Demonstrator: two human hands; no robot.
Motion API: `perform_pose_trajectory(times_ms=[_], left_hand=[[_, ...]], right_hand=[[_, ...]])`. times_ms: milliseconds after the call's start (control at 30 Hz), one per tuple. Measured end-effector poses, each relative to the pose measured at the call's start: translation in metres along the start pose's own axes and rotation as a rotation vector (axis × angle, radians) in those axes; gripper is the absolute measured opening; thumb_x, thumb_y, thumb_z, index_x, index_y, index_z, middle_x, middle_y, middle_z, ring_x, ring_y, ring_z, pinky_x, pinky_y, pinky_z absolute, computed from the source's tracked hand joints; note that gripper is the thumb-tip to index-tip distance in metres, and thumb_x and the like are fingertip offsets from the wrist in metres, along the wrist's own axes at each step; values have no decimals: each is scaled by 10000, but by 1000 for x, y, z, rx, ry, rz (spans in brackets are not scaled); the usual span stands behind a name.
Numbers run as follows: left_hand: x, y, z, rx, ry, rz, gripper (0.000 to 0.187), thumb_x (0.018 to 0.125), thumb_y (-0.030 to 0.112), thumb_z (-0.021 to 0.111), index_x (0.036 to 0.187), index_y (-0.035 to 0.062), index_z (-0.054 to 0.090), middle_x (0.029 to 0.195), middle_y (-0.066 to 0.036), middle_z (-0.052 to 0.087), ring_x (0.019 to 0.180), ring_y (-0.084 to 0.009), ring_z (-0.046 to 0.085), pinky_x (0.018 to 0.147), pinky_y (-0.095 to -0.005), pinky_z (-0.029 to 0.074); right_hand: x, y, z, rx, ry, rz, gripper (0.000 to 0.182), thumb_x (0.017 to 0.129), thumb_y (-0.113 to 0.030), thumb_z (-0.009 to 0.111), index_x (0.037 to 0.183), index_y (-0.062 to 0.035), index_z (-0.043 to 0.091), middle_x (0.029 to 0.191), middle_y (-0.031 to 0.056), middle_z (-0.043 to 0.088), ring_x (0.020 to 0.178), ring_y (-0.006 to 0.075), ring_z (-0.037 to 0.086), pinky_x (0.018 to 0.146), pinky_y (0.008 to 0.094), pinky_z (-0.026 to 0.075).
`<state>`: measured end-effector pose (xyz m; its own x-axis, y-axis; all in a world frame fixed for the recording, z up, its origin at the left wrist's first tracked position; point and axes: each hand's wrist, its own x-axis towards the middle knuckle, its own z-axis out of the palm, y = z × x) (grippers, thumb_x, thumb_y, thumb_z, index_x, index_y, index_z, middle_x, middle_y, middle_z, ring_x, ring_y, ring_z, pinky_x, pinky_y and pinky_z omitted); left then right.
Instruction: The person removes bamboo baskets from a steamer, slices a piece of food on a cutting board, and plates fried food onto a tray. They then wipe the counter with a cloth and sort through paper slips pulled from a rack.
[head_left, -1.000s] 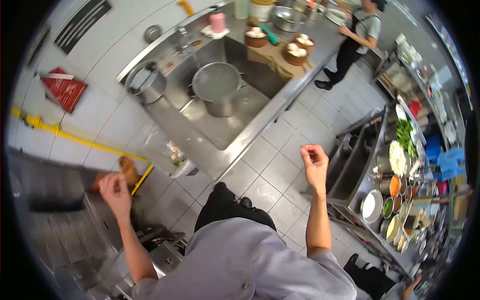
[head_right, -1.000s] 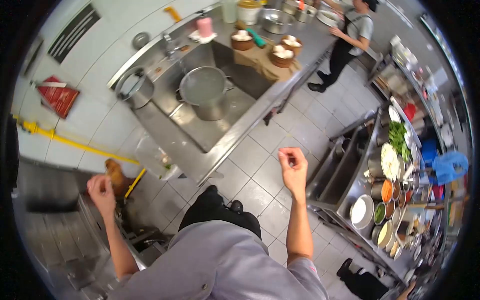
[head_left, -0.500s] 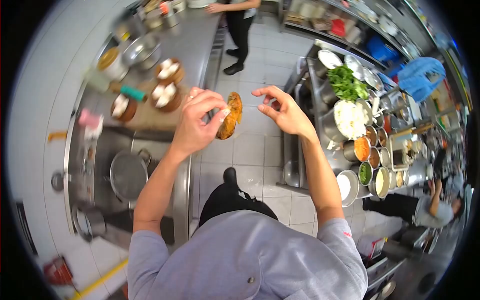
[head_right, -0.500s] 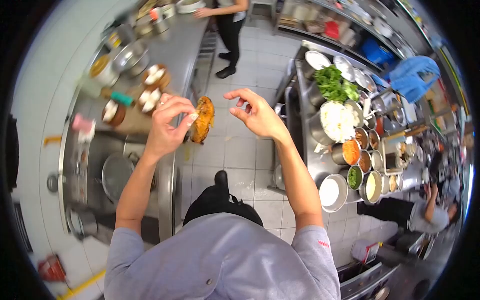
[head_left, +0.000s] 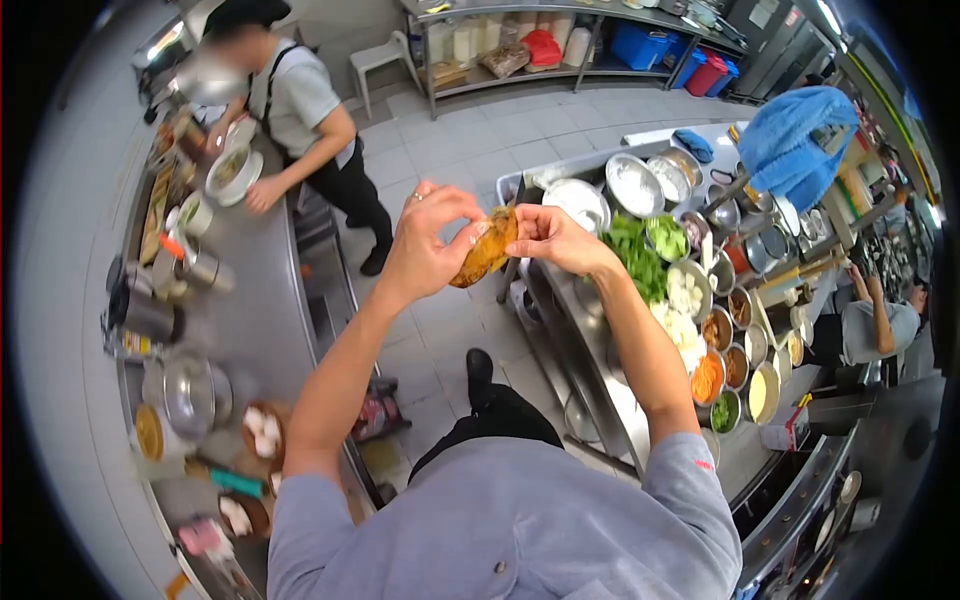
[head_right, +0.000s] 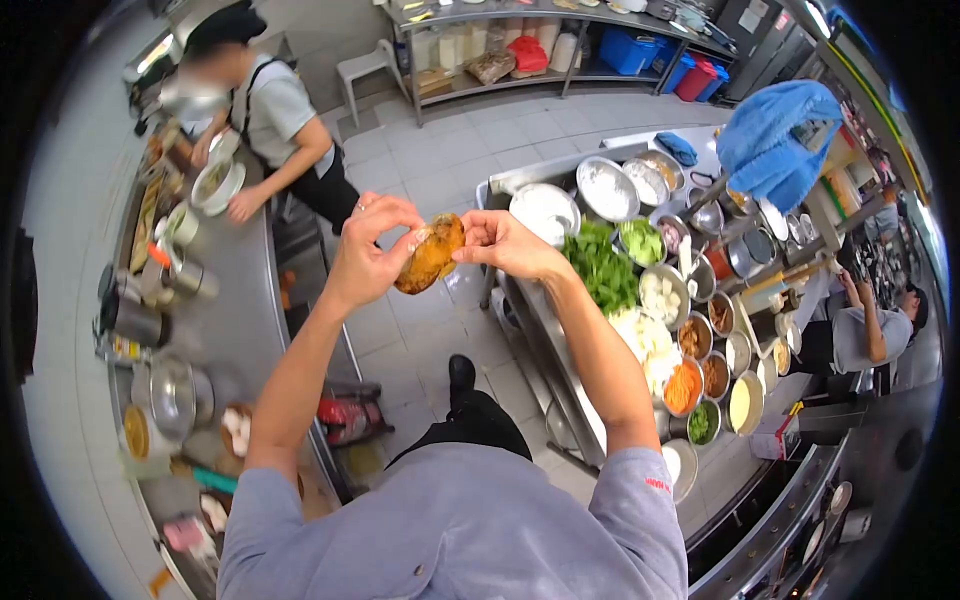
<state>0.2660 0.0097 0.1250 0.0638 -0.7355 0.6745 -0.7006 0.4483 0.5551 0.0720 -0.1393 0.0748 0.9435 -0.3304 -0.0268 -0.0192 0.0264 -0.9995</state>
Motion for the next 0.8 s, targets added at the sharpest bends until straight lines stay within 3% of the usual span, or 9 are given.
perform_pose_trajectory(times_ms=[133,267,400,433,533,667,800], left_hand=[[77,-84,10,-39,-11,-13,104,754,21,728,847,35,684,897,-78,679,844,-275,550,815,-379,447],[151,-165,19,-61,-10,-14,106,761,5,724,855,26,678,891,-84,674,843,-257,572,847,-365,420],[224,-256,26,-59,-32,8,101,771,0,721,857,22,672,888,-87,669,850,-248,598,884,-354,391],[239,-281,29,-77,-35,19,99,772,1,721,856,22,672,888,-87,668,850,-244,601,888,-354,388],[297,-351,36,-147,-52,49,97,773,3,721,856,23,674,887,-85,668,849,-231,605,891,-352,381],[377,-430,64,-242,-97,71,98,776,4,722,862,25,681,889,-84,669,855,-216,604,877,-343,383],[454,-487,118,-352,-195,80,94,782,15,729,865,28,688,892,-81,675,858,-212,604,853,-331,389]], right_hand=[[76,-16,-72,51,181,30,158,877,-18,715,1005,-60,632,837,-46,664,749,15,579,690,189,449],[171,-4,-137,-64,116,84,101,880,-15,696,978,-36,677,859,-22,677,825,56,606,796,234,493],[264,7,-185,-1,183,3,122,900,-32,684,1017,-16,717,851,-28,682,839,57,595,817,235,489],[283,1,-193,20,223,3,51,922,-52,666,932,-20,704,813,-46,652,801,47,564,774,229,470],[335,16,-249,-55,270,-36,92,938,-69,655,857,-28,665,775,-66,600,768,36,514,723,222,434],[370,1,-305,-178,529,13,154,1006,-169,573,919,-43,594,801,-81,533,753,50,452,700,237,405],[384,-3,-376,-396,743,65,238,1034,-245,510,959,-23,552,764,-26,517,723,91,440,672,294,412]])
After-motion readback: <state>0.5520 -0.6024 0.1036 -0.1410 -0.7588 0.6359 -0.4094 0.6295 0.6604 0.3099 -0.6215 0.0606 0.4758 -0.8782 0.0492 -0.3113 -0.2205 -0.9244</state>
